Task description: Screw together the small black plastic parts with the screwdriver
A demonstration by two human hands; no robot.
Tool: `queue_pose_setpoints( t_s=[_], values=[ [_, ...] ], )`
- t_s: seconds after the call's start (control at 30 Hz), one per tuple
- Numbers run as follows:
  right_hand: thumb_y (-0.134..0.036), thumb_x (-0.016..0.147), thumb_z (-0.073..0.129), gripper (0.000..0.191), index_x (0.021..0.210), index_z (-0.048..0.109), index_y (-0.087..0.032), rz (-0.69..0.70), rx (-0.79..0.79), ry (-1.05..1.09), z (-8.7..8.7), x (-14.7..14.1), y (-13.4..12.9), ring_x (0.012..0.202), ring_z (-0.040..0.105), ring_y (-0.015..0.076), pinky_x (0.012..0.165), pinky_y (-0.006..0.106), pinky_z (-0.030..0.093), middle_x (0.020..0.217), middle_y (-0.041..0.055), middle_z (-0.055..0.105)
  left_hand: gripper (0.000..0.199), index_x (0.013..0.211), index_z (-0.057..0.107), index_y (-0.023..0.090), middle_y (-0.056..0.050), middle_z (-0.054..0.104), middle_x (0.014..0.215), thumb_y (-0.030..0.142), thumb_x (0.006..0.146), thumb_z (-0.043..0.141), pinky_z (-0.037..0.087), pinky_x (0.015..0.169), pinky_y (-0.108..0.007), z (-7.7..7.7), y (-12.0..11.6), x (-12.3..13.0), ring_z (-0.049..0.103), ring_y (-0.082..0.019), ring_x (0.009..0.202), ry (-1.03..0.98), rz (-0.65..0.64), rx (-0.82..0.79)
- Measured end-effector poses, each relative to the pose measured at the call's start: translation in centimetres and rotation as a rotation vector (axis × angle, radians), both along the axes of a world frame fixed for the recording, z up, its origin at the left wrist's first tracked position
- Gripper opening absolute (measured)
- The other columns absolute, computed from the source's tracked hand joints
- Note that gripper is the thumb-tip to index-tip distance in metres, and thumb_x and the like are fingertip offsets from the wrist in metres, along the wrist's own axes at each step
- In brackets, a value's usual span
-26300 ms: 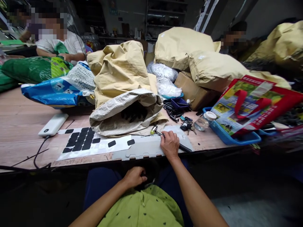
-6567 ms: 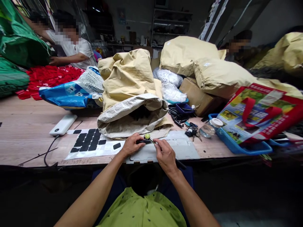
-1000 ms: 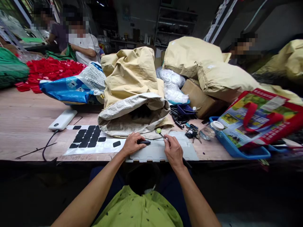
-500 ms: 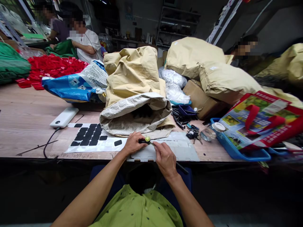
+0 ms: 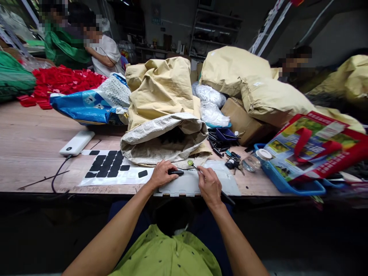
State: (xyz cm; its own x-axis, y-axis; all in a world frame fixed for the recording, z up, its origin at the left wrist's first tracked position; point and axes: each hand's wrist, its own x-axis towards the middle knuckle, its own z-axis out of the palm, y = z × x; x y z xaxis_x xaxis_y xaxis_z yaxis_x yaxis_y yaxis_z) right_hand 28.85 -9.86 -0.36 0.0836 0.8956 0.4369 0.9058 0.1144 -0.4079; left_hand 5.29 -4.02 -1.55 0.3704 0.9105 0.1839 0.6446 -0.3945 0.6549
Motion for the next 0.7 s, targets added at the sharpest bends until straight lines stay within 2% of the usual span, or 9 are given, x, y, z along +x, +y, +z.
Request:
queue_pose_setpoints(
  t_s=[0.17,0.33,0.7],
  values=[
    [-0.019,0.095,0.058,0.024,0.112,0.075,-0.024,-0.057,-0.027,-0.111,-1.4,2.0,2.0,0.090,0.053,0.0203,0.080,0.031,0.036,0.094,0.0044,0.066,0.021,0.096,0.076,0.024,-0.002,0.070,0.094,0.027,0.076,0.082,0.041,0.088,-0.035,0.2,-0.1,0.0,0.059,-0.024,0.096,0.020,-0.002,0.000],
    [-0.022,0.095,0.059,0.023,0.113,0.073,-0.025,-0.100,0.004,-0.158,-2.5,1.9,2.2,0.091,0.049,0.0207,0.079,0.032,0.031,0.098,0.0047,0.065,0.023,0.097,0.076,0.024,-0.003,0.070,0.094,0.026,0.075,0.083,0.041,0.088,-0.036,0.2,0.0,0.0,0.059,-0.025,0.096,0.024,-0.002,0.002],
    [-0.023,0.095,0.059,0.023,0.116,0.070,-0.024,-0.106,-0.001,-0.173,-2.8,1.7,2.0,0.094,0.048,0.0217,0.079,0.033,0.030,0.101,0.0055,0.063,0.023,0.099,0.078,0.024,-0.004,0.071,0.096,0.028,0.077,0.081,0.042,0.090,-0.037,-0.3,-0.1,0.1,0.059,-0.026,0.099,0.032,-0.002,0.004]
  ],
)
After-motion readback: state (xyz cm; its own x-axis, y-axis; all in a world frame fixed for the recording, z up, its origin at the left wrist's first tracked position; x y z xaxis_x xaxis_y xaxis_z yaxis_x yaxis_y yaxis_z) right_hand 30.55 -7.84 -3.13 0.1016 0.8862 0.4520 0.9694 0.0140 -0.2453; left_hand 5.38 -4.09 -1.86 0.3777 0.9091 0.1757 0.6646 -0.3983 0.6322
